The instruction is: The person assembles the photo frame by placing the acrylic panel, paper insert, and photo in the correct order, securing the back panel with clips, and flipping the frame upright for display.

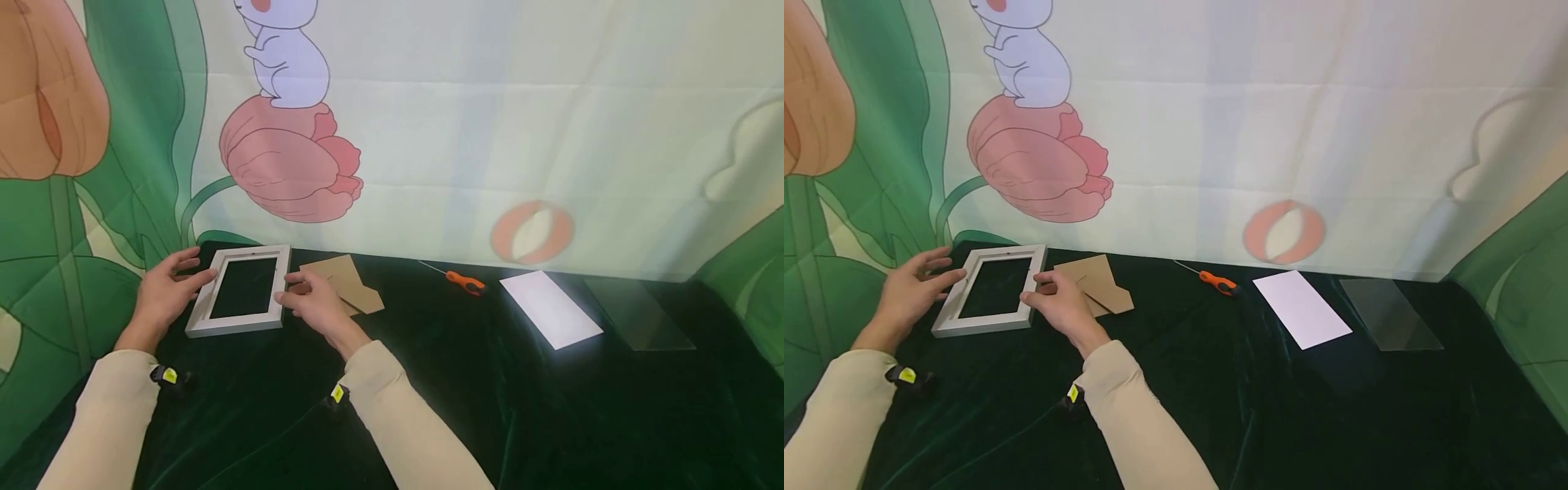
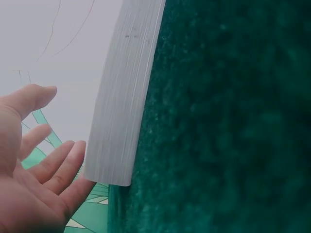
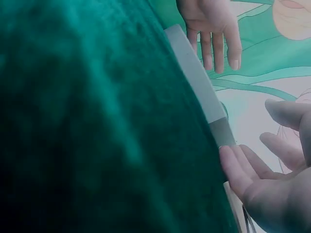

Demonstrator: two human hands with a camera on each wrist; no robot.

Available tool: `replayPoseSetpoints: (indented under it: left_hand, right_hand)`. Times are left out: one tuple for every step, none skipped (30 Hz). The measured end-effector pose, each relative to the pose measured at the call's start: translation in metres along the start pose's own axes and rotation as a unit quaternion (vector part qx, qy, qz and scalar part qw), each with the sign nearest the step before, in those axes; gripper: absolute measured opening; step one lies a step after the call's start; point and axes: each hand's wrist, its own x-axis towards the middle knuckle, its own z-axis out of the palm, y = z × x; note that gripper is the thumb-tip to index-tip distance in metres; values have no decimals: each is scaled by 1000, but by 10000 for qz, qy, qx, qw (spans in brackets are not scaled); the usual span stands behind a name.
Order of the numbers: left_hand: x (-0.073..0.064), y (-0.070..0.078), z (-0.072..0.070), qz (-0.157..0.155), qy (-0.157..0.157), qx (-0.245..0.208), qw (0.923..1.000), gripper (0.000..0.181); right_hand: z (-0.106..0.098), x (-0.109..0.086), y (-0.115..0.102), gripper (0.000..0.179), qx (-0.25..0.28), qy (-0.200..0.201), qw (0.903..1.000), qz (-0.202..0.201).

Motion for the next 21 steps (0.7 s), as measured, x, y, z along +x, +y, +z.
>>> replayPoseSetpoints:
  left_hand:
    - [0, -1, 0, -46, -37, -51, 10000, 75]
    - [0, -3, 0, -87, -69, -83, 9999, 75]
    - [0, -5, 0, -114, -113, -112, 9998, 74]
    - [1, -7, 0, -141, -160, -160, 9996, 73]
    - [1, -9, 0, -164, -209, -205, 9994, 71]
    - [2, -10, 0, -192, -260, -242, 9992, 69]
    - [2, -11, 0, -221, -306, -277, 9989, 68]
    - [3, -12, 0, -257, -352, -299, 9986, 66]
    - [3, -13, 0, -305, -405, -323, 9982, 65]
    - [3, -14, 1, -371, -453, -338, 9977, 64]
    - [3, -15, 1, -431, -498, -347, 9972, 64]
    - [3, -16, 1, -494, -541, -340, 9967, 64]
    - [2, -17, 1, -557, -584, -330, 9962, 64]
    - [2, -18, 1, -611, -633, -316, 9956, 64]
    - [1, -18, 1, -661, -676, -299, 9951, 64]
    - [1, -19, 1, -696, -700, -274, 9947, 64]
    - [1, -19, 1, -722, -713, -257, 9945, 63]
    - [1, -19, 0, -738, -718, -239, 9944, 63]
    - [1, -18, 0, -748, -717, -230, 9944, 62]
    - [1, -18, 0, -750, -713, -220, 9944, 61]
    - [1, -18, 0, -759, -709, -213, 9944, 60]
  right_hand:
    - [1, 0, 1, 45, -40, -24, 10000, -13]
    - [2, 0, 3, 45, -112, -45, 9999, -6]
    - [2, 0, 4, 46, -201, -73, 9998, -13]
    - [3, 0, 4, 46, -297, -89, 9995, -8]
    - [4, 1, 4, 47, -408, -89, 9991, 1]
    - [4, 1, 4, 48, -531, -84, 9985, 24]
    - [5, 1, 4, 48, -661, -83, 9978, 38]
    - [5, 2, 4, 48, -791, -80, 9968, 53]
    - [5, 2, 3, 49, -900, -93, 9959, 43]
    - [5, 2, 3, 48, -992, -105, 9950, 48]
    - [5, 2, 4, 48, -1059, -131, 9943, 63]
    - [5, 1, 4, 47, -1109, -169, 9937, 75]
    - [5, 1, 4, 46, -1144, -205, 9932, 90]
    - [5, 1, 5, 46, -1171, -237, 9928, 115]
    - [5, 1, 5, 46, -1193, -269, 9924, 147]
    - [5, 1, 5, 46, -1206, -288, 9921, 191]
    - [5, 1, 5, 46, -1218, -300, 9918, 225]
    - [5, 1, 5, 47, -1231, -303, 9916, 245]
    - [5, 1, 5, 48, -1246, -304, 9914, 257]
    - [5, 2, 5, 48, -1256, -305, 9913, 261]
    - [5, 2, 5, 48, -1263, -310, 9912, 263]
